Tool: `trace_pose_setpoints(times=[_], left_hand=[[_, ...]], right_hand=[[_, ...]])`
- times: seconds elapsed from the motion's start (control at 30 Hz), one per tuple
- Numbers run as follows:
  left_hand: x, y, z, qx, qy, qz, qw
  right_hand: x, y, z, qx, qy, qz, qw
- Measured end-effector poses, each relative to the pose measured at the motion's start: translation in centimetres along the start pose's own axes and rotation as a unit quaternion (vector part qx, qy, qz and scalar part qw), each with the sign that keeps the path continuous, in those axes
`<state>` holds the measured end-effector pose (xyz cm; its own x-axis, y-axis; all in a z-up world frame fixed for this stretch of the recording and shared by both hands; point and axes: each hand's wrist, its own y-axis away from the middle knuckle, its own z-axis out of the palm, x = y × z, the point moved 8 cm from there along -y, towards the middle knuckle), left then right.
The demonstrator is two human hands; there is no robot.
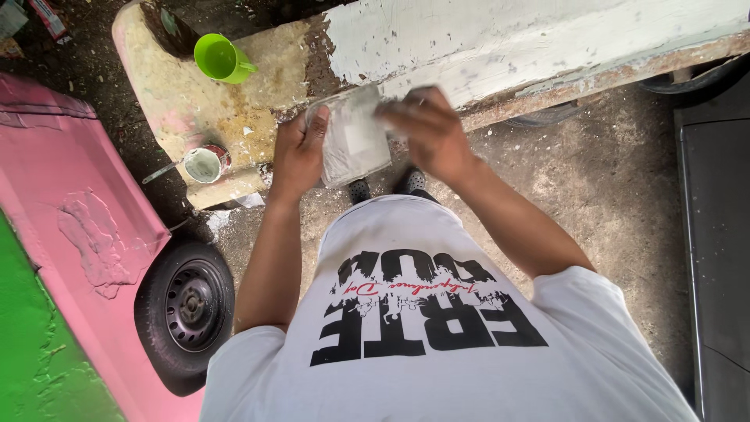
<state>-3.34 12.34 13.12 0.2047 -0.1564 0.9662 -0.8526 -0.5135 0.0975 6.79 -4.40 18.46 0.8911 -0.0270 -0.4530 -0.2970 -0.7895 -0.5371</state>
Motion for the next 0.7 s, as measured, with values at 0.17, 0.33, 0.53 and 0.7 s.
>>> trace_pose_setpoints(times=[0.17, 0.33, 0.53, 0.7], left_hand=[[-2.0, -0.5, 0.7, -0.006, 0.057, -0.007, 0.998], [-4.1, -0.4, 1.0, -0.012, -0.005, -0.028, 1.0], [-5.2, -0.8, 1.1, -0.016, 0.01, -0.067, 0.998], [-4.1, -0.7, -0.3, -0.016, -0.016, -0.017, 1.0]], right_hand=[[0.7, 2.2, 1.5, -0.033, -0.044, 0.015, 0.998], [2.3, 2.6, 2.3, -0.012, -0.034, 0.074, 0.997], [1.6, 2.3, 2.7, -0.03, -0.053, 0.023, 0.998], [2.1, 2.2, 2.2, -0.002, -0.075, 0.056, 0.996]])
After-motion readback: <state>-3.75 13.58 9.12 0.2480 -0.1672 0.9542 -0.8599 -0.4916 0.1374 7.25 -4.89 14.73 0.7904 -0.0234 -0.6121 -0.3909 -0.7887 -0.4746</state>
